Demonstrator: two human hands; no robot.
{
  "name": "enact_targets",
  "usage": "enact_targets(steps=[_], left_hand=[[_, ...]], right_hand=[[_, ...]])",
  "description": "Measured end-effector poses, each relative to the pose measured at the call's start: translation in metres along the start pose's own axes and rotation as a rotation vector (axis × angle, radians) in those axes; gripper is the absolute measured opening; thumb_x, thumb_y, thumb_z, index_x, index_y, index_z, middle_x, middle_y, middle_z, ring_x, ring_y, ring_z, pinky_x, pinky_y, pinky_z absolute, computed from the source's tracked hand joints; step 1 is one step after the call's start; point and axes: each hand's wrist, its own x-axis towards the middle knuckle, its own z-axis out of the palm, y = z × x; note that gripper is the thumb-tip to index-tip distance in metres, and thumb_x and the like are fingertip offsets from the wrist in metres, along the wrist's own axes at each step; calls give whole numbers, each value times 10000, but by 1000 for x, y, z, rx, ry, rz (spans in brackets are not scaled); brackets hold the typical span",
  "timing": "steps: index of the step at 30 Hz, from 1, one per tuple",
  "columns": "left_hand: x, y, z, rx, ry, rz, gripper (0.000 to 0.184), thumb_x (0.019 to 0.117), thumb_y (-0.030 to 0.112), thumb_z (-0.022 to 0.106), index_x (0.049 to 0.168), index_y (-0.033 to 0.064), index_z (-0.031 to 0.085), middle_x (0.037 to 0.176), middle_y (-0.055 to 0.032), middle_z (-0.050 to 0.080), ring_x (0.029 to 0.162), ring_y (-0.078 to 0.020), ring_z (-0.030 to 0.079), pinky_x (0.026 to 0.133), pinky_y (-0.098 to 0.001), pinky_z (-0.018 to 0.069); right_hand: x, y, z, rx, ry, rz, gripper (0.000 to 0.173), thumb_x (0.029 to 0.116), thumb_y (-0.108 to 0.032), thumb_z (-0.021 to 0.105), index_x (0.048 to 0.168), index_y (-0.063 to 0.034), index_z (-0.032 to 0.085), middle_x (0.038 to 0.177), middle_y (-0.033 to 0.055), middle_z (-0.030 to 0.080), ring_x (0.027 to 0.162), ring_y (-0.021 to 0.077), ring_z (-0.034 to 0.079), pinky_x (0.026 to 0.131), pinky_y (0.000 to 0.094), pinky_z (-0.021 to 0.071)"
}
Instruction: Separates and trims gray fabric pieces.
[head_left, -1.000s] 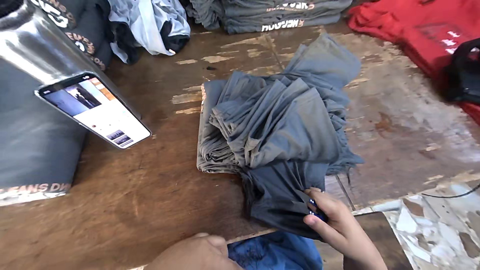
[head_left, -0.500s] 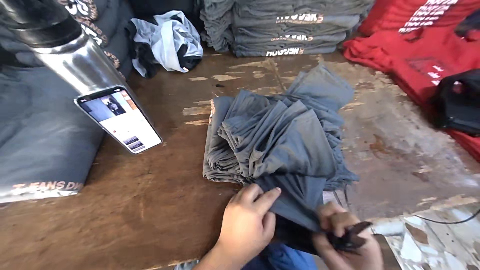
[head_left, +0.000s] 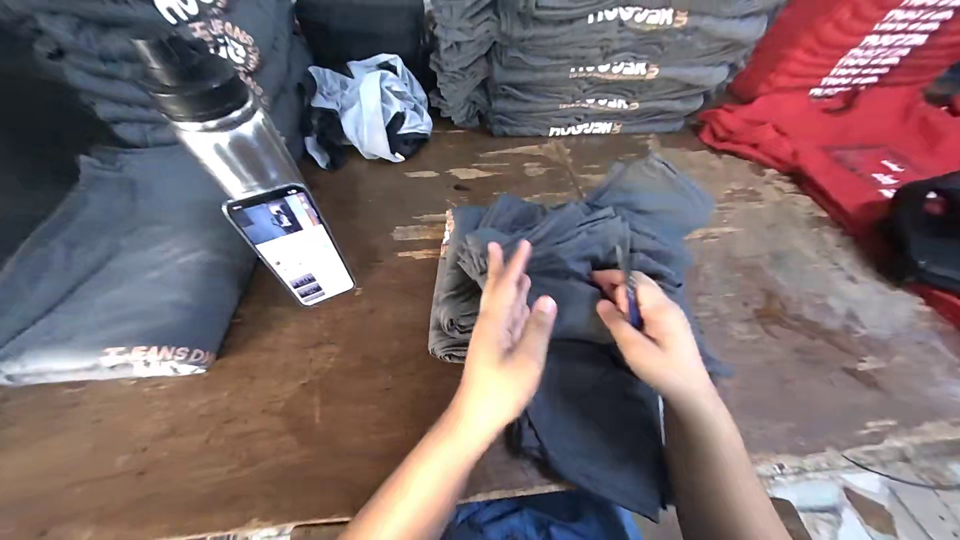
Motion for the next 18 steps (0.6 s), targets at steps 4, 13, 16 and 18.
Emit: enact_targets(steps=[4, 13, 16, 18], left_hand=[[-38, -5, -6, 266, -103, 334, 246, 1004, 109, 604, 1167, -50, 699, 1236, -189, 698, 1181, -224, 671, 1017, -374, 556], [-92, -38, -3, 802, -608, 340, 146, 990, 132, 617, 998, 156, 760, 1050, -20, 714, 1069, -233, 654, 847, -415, 529], [-90, -39, 3, 784, -592, 383, 170, 1014, 183, 593, 972, 140, 753, 977, -27, 704, 1002, -223, 656, 814, -381, 523], [-90, -39, 6, 813, -565, 408, 161, 1004, 241, 623, 934, 153, 738, 936, -14, 690, 971, -213, 648, 789, -378, 502]], right_hand=[[-49, -12, -19, 173, -60, -53, 427, 1075, -445, 464, 1089, -69, 665, 1265, 62, 644, 1190, 114, 605, 988, 310, 532], [-142, -33, -18, 28, -404, -63, 347, 959, -310, 696, 842, -13, 559, 909, 162, 580, 812, 149, 576, 709, 219, 493], [-144, -33, -17, 59, -370, -71, 344, 944, -221, 731, 781, -26, 499, 914, 155, 604, 803, 134, 595, 692, 205, 504], [-142, -33, -18, 141, -361, -84, 285, 960, -122, 685, 779, -23, 487, 909, 145, 621, 827, 123, 620, 729, 193, 520]])
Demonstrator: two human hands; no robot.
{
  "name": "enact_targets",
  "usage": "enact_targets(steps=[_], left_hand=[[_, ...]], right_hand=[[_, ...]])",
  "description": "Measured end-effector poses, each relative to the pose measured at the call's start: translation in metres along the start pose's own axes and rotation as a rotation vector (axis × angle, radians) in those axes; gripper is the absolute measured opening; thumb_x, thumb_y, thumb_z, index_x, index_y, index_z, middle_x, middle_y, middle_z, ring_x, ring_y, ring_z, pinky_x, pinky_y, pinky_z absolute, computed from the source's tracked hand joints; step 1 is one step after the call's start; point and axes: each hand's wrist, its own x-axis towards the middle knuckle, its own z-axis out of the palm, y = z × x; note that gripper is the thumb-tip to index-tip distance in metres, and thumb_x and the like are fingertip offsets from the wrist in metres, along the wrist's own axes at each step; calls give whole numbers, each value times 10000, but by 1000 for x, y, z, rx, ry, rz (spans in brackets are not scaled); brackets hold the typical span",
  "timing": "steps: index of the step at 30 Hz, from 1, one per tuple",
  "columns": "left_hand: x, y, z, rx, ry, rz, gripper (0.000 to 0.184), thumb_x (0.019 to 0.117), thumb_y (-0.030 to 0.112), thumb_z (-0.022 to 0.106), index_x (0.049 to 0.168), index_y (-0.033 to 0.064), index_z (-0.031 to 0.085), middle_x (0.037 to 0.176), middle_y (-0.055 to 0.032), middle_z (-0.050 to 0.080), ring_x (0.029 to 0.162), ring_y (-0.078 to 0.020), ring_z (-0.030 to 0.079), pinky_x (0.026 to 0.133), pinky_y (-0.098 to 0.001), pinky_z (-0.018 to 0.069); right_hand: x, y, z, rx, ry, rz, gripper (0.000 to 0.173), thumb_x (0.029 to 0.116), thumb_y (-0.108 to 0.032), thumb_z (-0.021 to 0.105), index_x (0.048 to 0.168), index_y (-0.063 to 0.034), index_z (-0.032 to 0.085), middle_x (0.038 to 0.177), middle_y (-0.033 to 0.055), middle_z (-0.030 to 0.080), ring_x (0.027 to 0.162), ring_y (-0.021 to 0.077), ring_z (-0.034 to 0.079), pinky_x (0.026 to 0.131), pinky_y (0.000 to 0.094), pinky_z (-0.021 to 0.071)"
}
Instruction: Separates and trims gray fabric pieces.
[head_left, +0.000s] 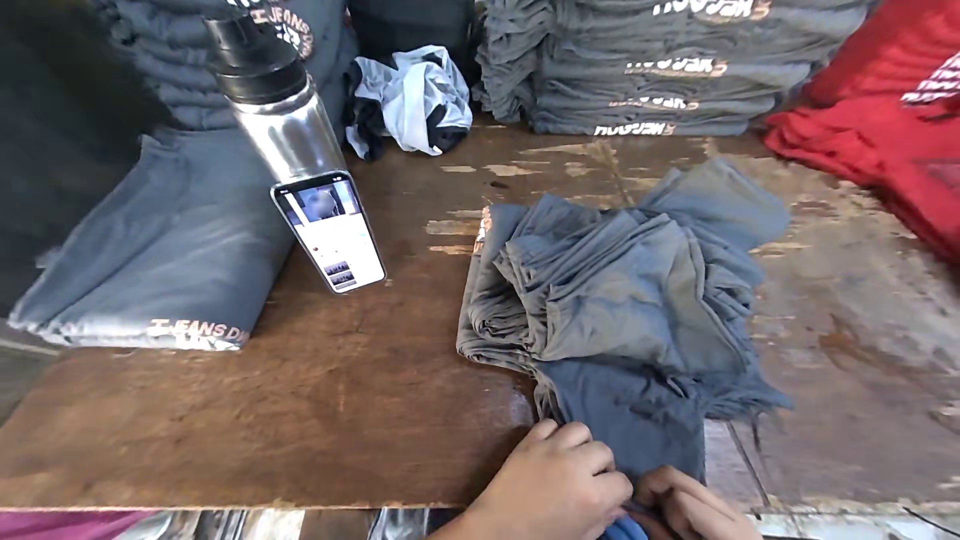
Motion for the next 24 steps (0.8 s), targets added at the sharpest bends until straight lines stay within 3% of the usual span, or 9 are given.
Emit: enact_targets(steps=[3, 5, 7, 10, 13, 16, 20, 21, 24], left_hand=[[-1, 6, 6, 22, 189, -32, 101, 938, 138, 643, 909, 159, 737, 905, -13, 693, 946, -207, 650, 798, -372, 484], [-2, 9, 0, -65, 403, -78, 164, 849, -6, 655, 937, 68, 771, 920, -110, 718, 937, -258, 686, 862, -375, 547], [-5, 1, -5, -137, 529, -101, 219, 802, -61, 635, 966, 26, 750, 927, -145, 648, 946, -234, 640, 912, -288, 528], [-15, -11, -11, -161, 489, -109, 234, 838, -38, 661, 1047, 35, 737, 976, -117, 612, 994, -161, 600, 932, -179, 487], [-21, -10, -7, -162, 452, -213, 192, 862, 5, 680, 1030, 28, 771, 972, -114, 702, 971, -140, 672, 914, -178, 526], [-20, -9, 1, -214, 473, -338, 151, 948, 116, 688, 1032, 19, 768, 972, -85, 757, 932, -101, 720, 889, -197, 563], [-14, -6, -2, -1015, 601, -502, 317, 973, 3, 612, 1279, -70, 576, 1003, -27, 732, 881, -57, 698, 811, -250, 593], [-11, -6, -4, -1250, 632, -558, 348, 973, -6, 596, 1315, -17, 531, 1016, -15, 730, 900, -87, 706, 825, -296, 599], [-7, -2, -6, -1598, 724, -584, 337, 981, -10, 570, 1302, 86, 527, 1070, -39, 737, 954, -155, 731, 883, -360, 608]], right_hand=[[2, -7, -4, 104, 1, -31, 276, 975, -108, 664, 793, -25, 474, 914, 135, 616, 864, 110, 626, 775, 183, 526], [3, -14, -10, 156, 17, -47, 270, 976, -116, 662, 807, -36, 467, 905, 128, 607, 841, 105, 621, 752, 195, 522], [7, -19, -22, 169, 43, -43, 256, 989, -157, 659, 837, -58, 480, 909, 95, 605, 838, 76, 614, 749, 185, 512], [16, -20, -38, 157, 134, -48, 179, 993, -198, 672, 908, -115, 538, 966, 3, 631, 888, 9, 623, 786, 156, 514], [31, -16, -34, 71, 317, -44, 126, 966, -189, 699, 930, -196, 578, 1016, -109, 655, 953, -37, 630, 826, 129, 523], [53, -4, -7, -49, 550, -45, 117, 945, -201, 715, 919, -205, 601, 958, -121, 648, 933, -43, 625, 821, 118, 518], [68, 13, 34, -303, 513, 107, 195, 851, -168, 735, 761, -19, 647, 862, 121, 646, 806, 126, 621, 722, 212, 523], [69, 13, 40, -342, 453, 149, 175, 802, -154, 720, 740, -1, 663, 864, 145, 639, 767, 139, 618, 678, 216, 525], [64, 11, 41, -203, 397, 152, 241, 864, -187, 678, 727, -25, 563, 842, 87, 553, 762, 45, 520, 668, 119, 425]])
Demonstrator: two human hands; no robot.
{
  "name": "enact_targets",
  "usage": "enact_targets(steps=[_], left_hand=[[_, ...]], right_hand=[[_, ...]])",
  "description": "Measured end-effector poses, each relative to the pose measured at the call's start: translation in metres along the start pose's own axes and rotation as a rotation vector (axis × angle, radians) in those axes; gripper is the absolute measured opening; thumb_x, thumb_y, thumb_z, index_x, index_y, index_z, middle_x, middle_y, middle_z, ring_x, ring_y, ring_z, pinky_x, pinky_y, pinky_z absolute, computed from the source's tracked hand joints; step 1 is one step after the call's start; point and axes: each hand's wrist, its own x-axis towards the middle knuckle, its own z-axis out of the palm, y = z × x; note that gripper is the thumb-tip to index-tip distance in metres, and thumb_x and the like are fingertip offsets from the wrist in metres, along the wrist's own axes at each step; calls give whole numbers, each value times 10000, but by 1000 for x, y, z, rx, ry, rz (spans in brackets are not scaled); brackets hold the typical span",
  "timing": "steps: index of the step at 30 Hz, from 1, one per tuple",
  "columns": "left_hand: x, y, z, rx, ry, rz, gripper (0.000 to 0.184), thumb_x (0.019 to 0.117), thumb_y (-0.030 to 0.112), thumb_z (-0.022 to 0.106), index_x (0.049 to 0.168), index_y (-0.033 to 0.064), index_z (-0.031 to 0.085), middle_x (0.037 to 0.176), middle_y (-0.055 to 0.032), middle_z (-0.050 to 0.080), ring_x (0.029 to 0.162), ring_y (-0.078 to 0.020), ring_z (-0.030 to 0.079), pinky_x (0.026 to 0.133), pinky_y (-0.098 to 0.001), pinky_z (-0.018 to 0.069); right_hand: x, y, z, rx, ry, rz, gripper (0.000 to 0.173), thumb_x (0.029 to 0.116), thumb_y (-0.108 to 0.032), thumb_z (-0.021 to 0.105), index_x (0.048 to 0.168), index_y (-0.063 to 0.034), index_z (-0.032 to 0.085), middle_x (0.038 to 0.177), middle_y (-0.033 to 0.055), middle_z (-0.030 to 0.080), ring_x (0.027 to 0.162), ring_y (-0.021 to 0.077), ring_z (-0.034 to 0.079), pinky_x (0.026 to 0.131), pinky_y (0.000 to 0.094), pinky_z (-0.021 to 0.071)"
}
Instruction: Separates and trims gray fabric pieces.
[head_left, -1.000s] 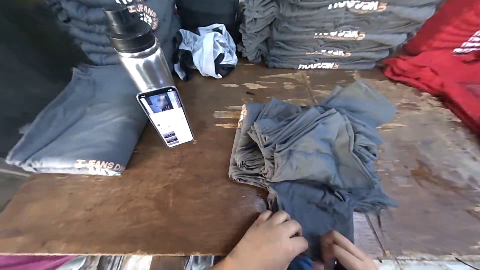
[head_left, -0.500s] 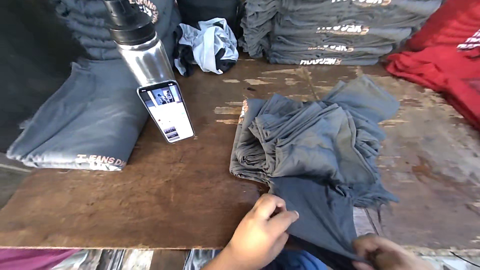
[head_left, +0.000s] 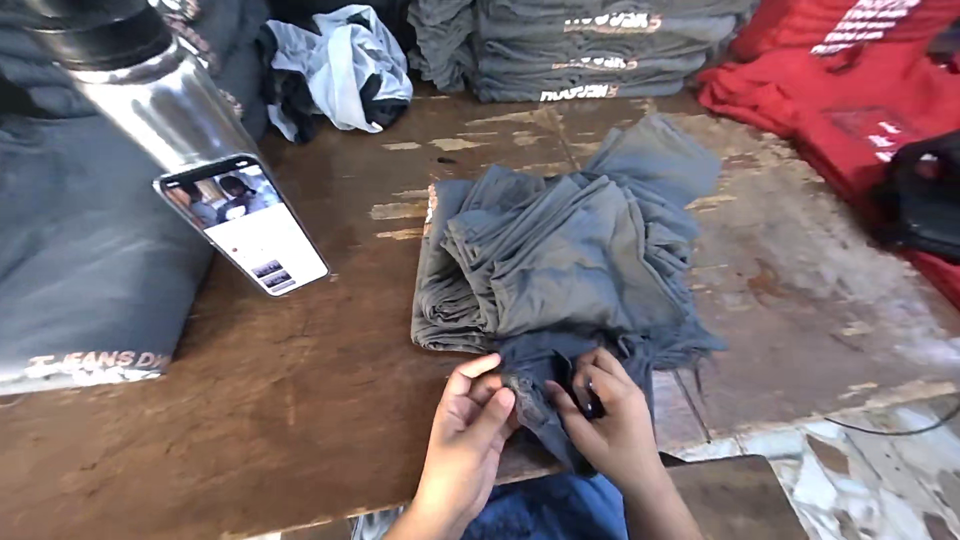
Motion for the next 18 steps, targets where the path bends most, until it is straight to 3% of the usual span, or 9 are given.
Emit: enact_targets(steps=[3, 5, 8, 10, 12, 18], left_hand=[[-5, -4, -5, -11, -63, 70, 299, 999, 110, 625, 1296, 136, 604, 1134, -47, 738, 1022, -145, 716, 931, -347, 582], [-7, -8, -12, 48, -146, 134, 334, 991, 164, 657, 1323, 163, 614, 1205, -38, 722, 1092, -130, 690, 970, -328, 556], [-10, -8, -14, 133, -225, 214, 376, 981, 97, 654, 1351, 136, 606, 1272, -37, 688, 1167, -134, 654, 1026, -324, 523], [-11, -8, -13, 200, -264, 254, 403, 981, 52, 621, 1376, 127, 592, 1305, -20, 675, 1199, -127, 642, 1044, -320, 516], [-14, -6, -11, 265, -286, 278, 418, 981, 27, 599, 1391, 105, 573, 1336, -11, 660, 1215, -120, 637, 1047, -320, 521], [-21, -12, -8, 445, -276, 376, 496, 885, -107, 601, 1366, 7, 562, 1283, -53, 682, 1162, -116, 664, 1021, -321, 546]], right_hand=[[-7, -3, -9, 224, -1, -49, 197, 908, -183, 672, 839, -80, 518, 852, 27, 561, 795, 7, 547, 708, 115, 450], [-10, -12, -15, 319, -35, -103, 205, 920, -184, 701, 949, -123, 508, 983, -2, 594, 878, 2, 589, 744, 123, 498], [-8, -26, -16, 319, -64, -248, 263, 911, -134, 719, 979, -131, 465, 1257, 38, 595, 1127, 85, 618, 930, 214, 538], [-2, -31, -14, 257, -68, -354, 280, 921, -121, 726, 975, -124, 451, 1334, 62, 583, 1209, 128, 597, 978, 248, 524], [1, -34, -11, 184, -62, -427, 250, 953, -128, 709, 971, -123, 459, 1317, 59, 608, 1186, 139, 605, 967, 247, 515], [-3, -38, -6, 128, 56, -394, 229, 960, -53, 683, 895, -95, 467, 993, 39, 689, 961, 110, 676, 863, 220, 563]])
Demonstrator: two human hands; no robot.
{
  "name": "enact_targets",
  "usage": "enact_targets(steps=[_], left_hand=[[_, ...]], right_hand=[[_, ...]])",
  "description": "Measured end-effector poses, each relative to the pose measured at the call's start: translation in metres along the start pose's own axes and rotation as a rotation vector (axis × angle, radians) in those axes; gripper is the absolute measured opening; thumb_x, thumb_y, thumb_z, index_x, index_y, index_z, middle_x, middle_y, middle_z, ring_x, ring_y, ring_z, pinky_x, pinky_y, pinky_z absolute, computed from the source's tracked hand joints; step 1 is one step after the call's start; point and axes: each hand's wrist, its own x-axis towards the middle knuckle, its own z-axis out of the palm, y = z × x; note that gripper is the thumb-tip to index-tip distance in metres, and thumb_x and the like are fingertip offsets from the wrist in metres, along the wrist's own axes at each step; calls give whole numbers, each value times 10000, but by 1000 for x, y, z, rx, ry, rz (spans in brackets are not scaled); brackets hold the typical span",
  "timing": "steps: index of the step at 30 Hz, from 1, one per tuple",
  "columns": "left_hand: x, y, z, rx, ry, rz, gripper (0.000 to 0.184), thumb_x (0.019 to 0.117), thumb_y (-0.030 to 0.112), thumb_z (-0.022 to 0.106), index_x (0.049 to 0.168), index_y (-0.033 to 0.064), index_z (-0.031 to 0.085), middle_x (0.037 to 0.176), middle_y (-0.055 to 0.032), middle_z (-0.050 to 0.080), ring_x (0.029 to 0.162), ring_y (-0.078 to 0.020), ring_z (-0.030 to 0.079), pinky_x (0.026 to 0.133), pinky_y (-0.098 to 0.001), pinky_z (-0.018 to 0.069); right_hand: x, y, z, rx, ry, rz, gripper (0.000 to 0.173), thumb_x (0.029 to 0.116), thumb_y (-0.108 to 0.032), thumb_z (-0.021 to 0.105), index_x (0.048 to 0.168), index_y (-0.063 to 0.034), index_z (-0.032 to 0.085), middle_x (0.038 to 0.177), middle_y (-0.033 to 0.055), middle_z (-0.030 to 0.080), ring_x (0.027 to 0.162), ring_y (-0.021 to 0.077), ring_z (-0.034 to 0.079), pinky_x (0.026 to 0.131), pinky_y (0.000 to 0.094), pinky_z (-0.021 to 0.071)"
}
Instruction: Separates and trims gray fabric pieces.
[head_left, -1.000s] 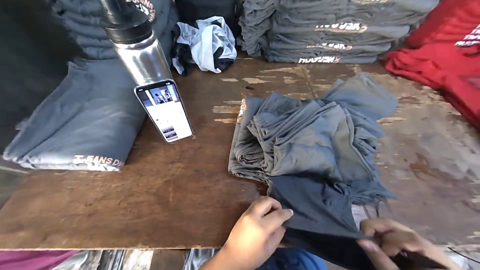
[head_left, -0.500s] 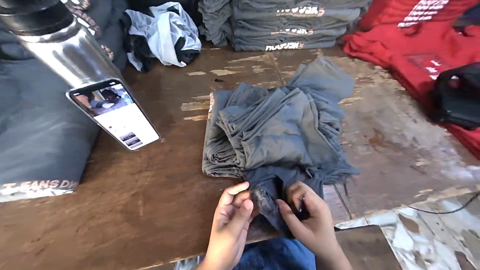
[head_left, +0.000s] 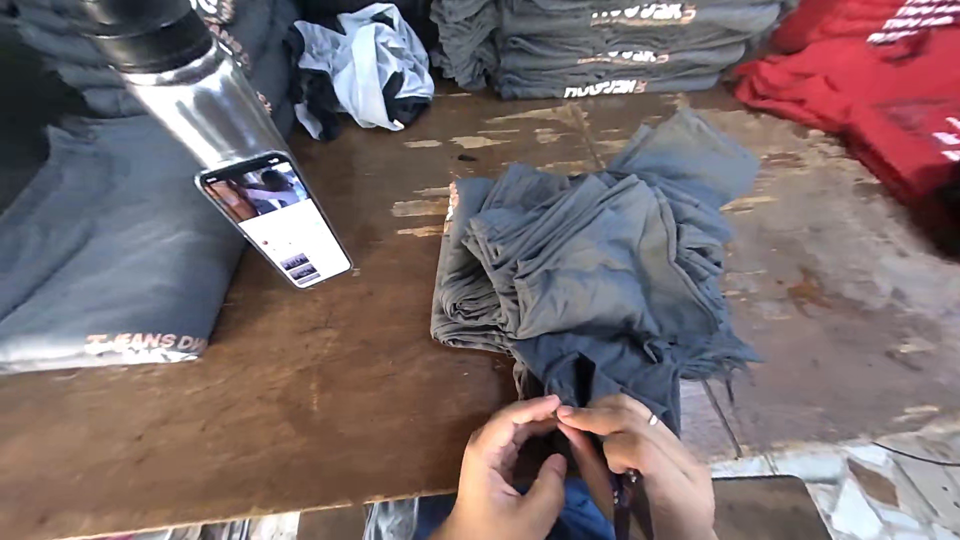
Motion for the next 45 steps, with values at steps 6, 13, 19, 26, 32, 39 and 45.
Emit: enact_targets(steps=[6, 13, 19, 26, 32, 39, 45], left_hand=[[0, -12, 5, 246, 105, 99, 296, 833, -74, 731, 1114, 18, 748, 1101, -58, 726, 1043, -73, 683, 912, -229, 581], [4, -16, 8, 325, 155, 177, 72, 910, 21, 725, 956, 50, 772, 979, -38, 724, 908, -24, 684, 806, -161, 579], [4, -11, 1, 158, 203, 84, 108, 948, 74, 705, 1028, 118, 762, 1003, 68, 739, 955, 12, 681, 843, -164, 572], [1, -5, -3, -70, 233, -11, 117, 964, 159, 698, 1055, 149, 772, 1063, 54, 754, 935, 8, 692, 816, -163, 573], [0, -1, -6, -77, 165, 10, 148, 918, 64, 741, 1052, 116, 776, 1127, 8, 742, 1020, -40, 695, 856, -185, 582], [-1, 1, -6, 28, 150, 16, 135, 912, 88, 751, 1034, 137, 784, 1092, 44, 741, 997, -14, 688, 843, -167, 580], [2, 0, -4, -38, 197, -11, 252, 910, 45, 741, 1143, 128, 691, 1074, 17, 750, 949, -44, 716, 842, -203, 596]], right_hand=[[-10, -17, 0, 173, 42, 134, 231, 922, -18, 673, 948, -102, 459, 960, 35, 657, 927, 88, 673, 814, 201, 570], [-11, -49, -13, 541, -205, 169, 216, 916, 42, 670, 925, -49, 474, 962, 120, 652, 961, 160, 669, 897, 263, 557], [-14, -32, -23, 474, -234, 306, 262, 1030, -388, 601, 1036, -157, 479, 1131, 4, 582, 1085, 39, 598, 913, 192, 505], [-37, 2, -15, -75, -278, 297, 386, 1041, -431, 547, 867, -86, 545, 683, 20, 498, 581, 71, 475, 532, 198, 417], [-35, -4, -6, -170, -219, 315, 402, 1040, -447, 510, 826, -107, 538, 615, -15, 458, 536, 59, 453, 492, 210, 388], [-25, -9, 6, -278, -222, 246, 445, 1086, -437, 373, 824, -111, 522, 565, -21, 423, 483, 80, 445, 457, 228, 371], [-29, -5, 4, -220, -206, 280, 477, 1103, -437, 321, 835, -107, 534, 571, -14, 438, 494, 70, 466, 467, 223, 397]])
